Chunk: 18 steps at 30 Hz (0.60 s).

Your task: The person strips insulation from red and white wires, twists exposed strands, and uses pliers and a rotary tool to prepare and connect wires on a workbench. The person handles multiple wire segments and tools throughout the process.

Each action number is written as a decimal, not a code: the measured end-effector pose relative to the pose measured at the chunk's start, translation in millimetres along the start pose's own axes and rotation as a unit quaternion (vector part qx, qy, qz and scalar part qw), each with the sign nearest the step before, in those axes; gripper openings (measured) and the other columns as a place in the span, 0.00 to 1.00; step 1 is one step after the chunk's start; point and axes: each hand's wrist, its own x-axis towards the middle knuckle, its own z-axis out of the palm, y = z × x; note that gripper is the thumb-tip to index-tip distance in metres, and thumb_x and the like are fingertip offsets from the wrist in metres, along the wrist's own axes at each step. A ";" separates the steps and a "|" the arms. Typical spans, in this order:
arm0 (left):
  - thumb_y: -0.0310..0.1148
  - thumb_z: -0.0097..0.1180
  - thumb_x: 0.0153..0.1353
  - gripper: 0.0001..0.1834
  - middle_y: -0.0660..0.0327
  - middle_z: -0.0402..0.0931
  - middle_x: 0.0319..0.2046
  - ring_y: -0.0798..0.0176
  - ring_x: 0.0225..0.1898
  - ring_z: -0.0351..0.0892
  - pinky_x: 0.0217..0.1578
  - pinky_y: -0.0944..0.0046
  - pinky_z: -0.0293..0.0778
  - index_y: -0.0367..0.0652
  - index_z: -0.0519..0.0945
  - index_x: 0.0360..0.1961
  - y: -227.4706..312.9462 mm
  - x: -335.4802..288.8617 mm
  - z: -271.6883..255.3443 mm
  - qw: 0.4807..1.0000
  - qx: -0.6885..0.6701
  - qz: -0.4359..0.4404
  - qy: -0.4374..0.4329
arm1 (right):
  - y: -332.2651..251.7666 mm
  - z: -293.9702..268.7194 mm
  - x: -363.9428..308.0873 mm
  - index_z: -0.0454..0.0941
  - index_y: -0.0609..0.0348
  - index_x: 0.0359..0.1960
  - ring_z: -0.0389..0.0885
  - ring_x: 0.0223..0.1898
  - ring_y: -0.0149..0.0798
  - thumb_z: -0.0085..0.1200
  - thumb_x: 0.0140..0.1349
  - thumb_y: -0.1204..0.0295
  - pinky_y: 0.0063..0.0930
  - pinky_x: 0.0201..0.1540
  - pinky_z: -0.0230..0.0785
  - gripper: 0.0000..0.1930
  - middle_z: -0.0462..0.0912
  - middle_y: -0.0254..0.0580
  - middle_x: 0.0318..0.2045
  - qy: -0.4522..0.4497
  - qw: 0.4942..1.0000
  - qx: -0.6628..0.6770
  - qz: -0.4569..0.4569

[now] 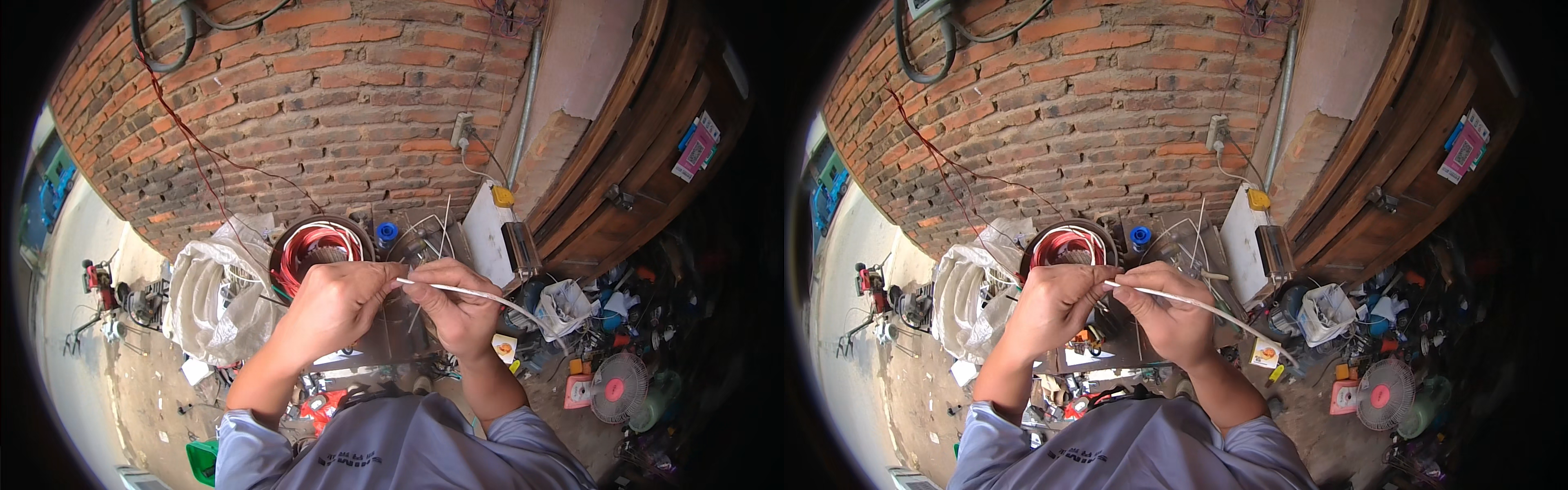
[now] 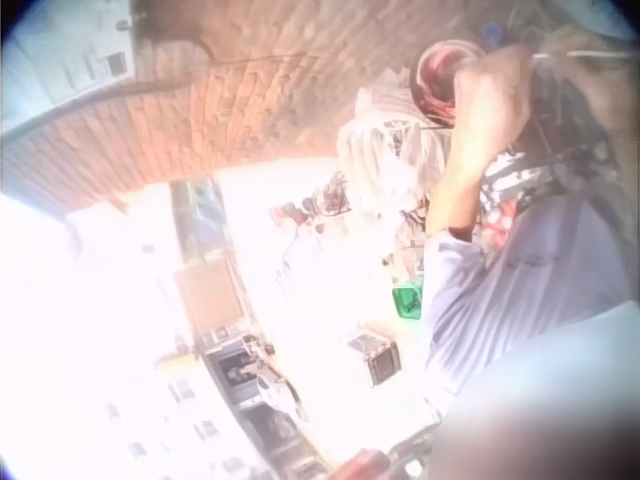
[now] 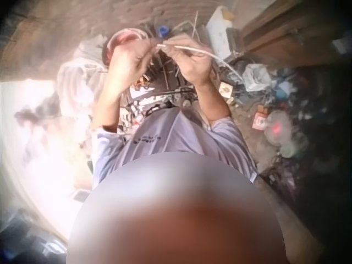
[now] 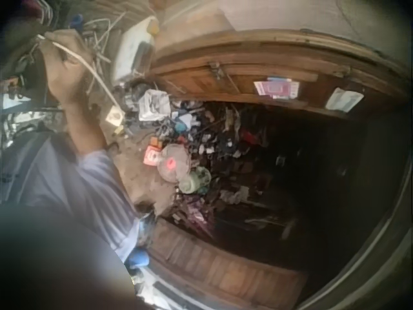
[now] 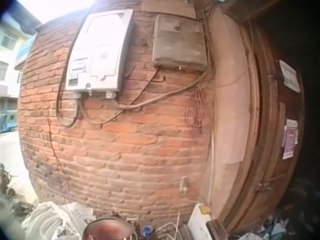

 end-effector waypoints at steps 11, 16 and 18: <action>0.28 0.67 0.64 0.08 0.54 0.81 0.24 0.51 0.26 0.83 0.28 0.53 0.77 0.37 0.87 0.42 -25.2 -25.6 -22.5 0.999 0.038 0.016 0.011 | -3.6 9.4 0.6 0.85 0.69 0.40 0.85 0.35 0.34 0.66 0.66 0.83 0.24 0.40 0.78 0.04 0.87 0.51 0.38 0.006 0.999 -0.035 -0.032; 0.29 0.70 0.61 0.08 0.56 0.82 0.24 0.52 0.25 0.82 0.27 0.54 0.77 0.39 0.87 0.41 -28.9 -22.4 -13.6 0.998 0.043 0.049 0.012 | -7.9 10.3 9.4 0.86 0.69 0.41 0.86 0.35 0.37 0.68 0.62 0.84 0.26 0.40 0.78 0.07 0.88 0.52 0.36 -0.040 0.989 -0.116 -0.085; 0.29 0.71 0.60 0.09 0.57 0.82 0.25 0.53 0.24 0.82 0.26 0.56 0.77 0.40 0.87 0.41 -25.5 -19.0 -7.4 0.996 0.053 0.065 0.033 | -4.4 9.4 9.0 0.87 0.69 0.41 0.86 0.35 0.38 0.69 0.61 0.84 0.26 0.39 0.78 0.08 0.88 0.52 0.36 -0.053 0.988 -0.126 -0.077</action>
